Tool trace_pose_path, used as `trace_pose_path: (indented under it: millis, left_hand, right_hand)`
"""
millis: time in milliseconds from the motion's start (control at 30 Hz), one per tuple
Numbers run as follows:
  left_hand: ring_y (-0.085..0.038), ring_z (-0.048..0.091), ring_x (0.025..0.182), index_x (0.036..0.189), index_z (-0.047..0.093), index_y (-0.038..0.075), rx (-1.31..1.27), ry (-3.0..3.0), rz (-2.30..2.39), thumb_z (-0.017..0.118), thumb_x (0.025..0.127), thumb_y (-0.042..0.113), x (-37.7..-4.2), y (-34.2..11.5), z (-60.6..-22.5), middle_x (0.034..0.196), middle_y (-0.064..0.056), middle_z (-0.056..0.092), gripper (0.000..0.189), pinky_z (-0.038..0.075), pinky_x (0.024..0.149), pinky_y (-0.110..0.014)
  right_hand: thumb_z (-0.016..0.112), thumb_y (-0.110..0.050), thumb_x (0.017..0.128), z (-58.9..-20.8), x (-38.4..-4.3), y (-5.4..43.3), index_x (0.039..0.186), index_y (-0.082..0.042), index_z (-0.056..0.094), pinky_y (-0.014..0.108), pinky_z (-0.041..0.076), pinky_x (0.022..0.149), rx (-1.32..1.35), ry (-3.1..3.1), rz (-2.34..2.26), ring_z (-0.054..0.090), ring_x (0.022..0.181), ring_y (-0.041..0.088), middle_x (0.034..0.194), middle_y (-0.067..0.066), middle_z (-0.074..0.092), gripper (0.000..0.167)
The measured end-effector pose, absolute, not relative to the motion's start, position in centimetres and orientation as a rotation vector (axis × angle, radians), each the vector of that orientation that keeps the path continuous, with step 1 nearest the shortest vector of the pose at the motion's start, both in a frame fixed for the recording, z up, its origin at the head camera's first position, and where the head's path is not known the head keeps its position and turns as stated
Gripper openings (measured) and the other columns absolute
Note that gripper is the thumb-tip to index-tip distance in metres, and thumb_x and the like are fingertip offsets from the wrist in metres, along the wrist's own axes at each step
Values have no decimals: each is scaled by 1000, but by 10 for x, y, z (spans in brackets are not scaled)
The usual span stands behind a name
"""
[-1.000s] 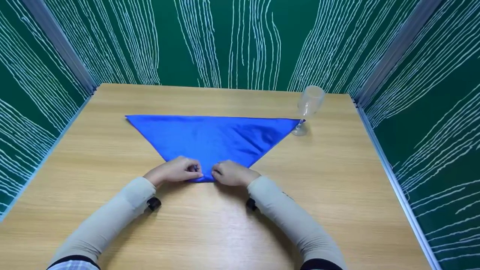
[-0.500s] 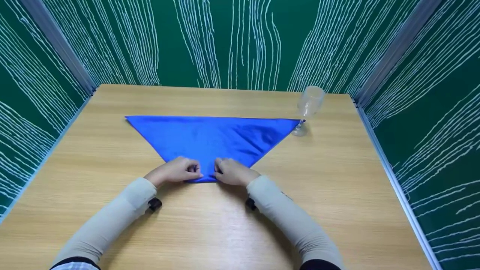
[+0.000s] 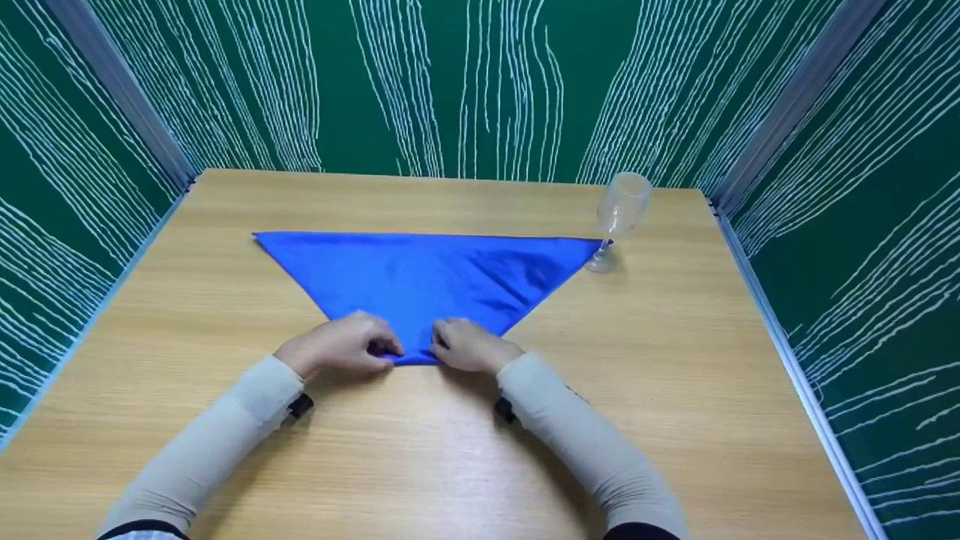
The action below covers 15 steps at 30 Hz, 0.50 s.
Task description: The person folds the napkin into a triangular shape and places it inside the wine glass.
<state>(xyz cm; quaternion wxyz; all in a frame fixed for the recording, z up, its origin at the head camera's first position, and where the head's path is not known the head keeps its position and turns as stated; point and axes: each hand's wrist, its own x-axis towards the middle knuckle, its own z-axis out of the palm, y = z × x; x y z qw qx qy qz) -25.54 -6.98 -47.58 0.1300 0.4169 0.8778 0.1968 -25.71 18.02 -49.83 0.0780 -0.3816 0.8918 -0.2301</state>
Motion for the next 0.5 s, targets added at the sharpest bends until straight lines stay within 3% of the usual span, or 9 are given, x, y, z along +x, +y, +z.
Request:
trace_pose_path:
  millis: [200, 500]
  left_hand:
    - [-16, 66, 100, 107, 77, 12, 1364, 2585, 450, 80, 88, 26, -254, -69, -476, 105, 0, 72, 24, 50, 92, -31]
    - [-18, 66, 96, 101, 78, 9, 1375, 2626, 462, 69, 93, 16, -261, -65, -481, 100, -2, 72, 14, 52, 88, -32]
  right_hand:
    - [59, -11, 99, -498, -256, 180, 89, -8, 55, 40, 48, 72, -1120, 2664, -701, 54, 78, 20, 81, 0, 53, 11]
    - [59, -12, 99, -497, -256, 179, 89, -8, 55, 40, 47, 72, -1109, 2657, -701, 53, 79, 19, 82, -1, 53, 12]
